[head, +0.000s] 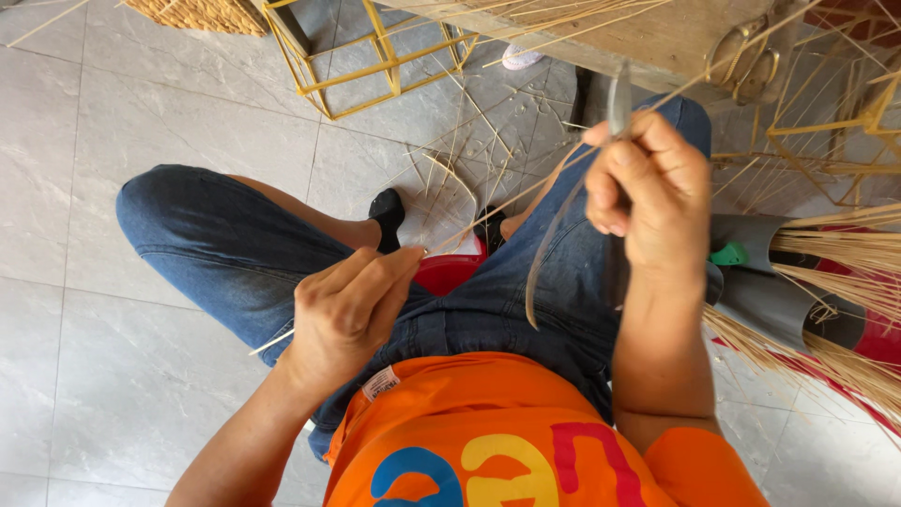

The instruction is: The person sits on a stool and uses a knife to sharpen thin wooden sticks one by one. They repeatedly scrape the blade along the sticks to create a point, then place the sharpened sticks onto a nearby wooden table. The person occasionally reaches for new sticks from a pile on the table.

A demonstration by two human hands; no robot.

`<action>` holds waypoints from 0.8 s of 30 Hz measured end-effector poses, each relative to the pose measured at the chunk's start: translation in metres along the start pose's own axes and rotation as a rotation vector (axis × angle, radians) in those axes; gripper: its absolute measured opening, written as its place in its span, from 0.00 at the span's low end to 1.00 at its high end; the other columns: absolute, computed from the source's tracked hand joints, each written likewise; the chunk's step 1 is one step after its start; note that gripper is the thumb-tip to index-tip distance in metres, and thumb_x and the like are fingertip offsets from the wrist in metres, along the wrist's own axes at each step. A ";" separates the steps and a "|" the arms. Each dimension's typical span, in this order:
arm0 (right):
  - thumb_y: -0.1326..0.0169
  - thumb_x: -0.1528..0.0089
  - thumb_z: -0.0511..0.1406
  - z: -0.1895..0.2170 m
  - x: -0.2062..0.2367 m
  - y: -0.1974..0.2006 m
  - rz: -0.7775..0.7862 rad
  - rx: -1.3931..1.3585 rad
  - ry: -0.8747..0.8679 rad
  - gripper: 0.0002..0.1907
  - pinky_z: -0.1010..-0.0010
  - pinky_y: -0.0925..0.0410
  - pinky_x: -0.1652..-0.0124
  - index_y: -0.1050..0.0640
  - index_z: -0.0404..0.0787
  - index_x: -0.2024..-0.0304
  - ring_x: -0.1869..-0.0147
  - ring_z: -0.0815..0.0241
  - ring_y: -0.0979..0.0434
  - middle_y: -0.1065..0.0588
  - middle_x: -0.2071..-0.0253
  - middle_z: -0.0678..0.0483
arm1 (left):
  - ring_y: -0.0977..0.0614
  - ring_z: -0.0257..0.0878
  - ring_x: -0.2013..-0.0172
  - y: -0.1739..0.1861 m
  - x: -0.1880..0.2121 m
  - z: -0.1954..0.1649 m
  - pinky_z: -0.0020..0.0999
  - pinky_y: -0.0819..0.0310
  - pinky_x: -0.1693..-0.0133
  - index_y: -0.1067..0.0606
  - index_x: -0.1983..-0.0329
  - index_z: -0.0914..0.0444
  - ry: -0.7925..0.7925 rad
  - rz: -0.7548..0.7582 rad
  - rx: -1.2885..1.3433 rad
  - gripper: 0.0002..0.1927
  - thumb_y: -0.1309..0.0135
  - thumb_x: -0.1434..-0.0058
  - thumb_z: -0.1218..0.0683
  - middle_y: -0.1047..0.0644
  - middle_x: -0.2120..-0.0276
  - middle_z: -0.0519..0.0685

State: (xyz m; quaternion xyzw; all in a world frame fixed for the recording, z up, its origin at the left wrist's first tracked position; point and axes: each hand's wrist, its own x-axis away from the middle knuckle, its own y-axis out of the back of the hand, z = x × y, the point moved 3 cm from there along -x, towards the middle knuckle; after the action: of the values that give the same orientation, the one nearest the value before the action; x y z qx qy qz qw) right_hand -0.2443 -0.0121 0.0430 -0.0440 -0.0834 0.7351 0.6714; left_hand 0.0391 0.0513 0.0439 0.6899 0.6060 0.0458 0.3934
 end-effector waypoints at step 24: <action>0.51 0.25 0.33 0.003 -0.016 0.043 -0.113 0.140 0.053 0.09 0.78 0.45 0.79 0.25 0.37 0.44 0.81 0.70 0.41 0.32 0.76 0.55 | 0.25 0.32 0.79 0.022 0.016 0.025 0.30 0.34 0.76 0.20 0.58 0.65 0.128 0.020 -0.003 0.08 0.38 0.39 0.66 0.23 0.74 0.46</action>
State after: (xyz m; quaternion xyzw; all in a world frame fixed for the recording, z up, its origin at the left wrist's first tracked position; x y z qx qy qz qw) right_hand -0.2850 -0.0320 0.0373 -0.0116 -0.0167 0.6986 0.7152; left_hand 0.0744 0.0539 0.0338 0.6909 0.6230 0.0947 0.3542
